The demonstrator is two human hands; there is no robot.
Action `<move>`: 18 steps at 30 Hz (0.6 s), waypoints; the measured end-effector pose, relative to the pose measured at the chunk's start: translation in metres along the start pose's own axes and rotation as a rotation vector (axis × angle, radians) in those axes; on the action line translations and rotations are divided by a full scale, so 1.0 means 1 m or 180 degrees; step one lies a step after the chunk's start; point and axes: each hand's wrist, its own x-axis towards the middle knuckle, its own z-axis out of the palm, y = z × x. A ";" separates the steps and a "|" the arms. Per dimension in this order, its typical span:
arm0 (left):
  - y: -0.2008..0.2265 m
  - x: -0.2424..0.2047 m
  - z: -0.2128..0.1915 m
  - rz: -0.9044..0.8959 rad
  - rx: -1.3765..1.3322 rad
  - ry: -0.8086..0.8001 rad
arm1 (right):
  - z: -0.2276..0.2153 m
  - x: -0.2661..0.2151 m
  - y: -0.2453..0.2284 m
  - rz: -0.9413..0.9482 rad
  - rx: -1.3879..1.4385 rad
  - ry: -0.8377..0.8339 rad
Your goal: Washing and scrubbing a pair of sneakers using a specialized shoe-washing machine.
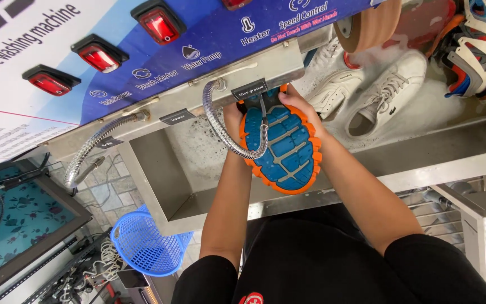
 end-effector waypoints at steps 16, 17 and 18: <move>-0.010 -0.008 -0.021 -0.0216 -0.0263 -0.0297 | 0.015 -0.008 0.004 -0.0271 -0.0396 0.0343; 0.015 -0.029 0.006 0.0679 0.0856 -0.0501 | 0.016 -0.014 0.005 -0.0231 -0.0408 0.0382; 0.042 -0.043 0.036 0.1602 0.1971 -0.0737 | 0.019 -0.016 0.002 -0.0221 -0.0433 0.0395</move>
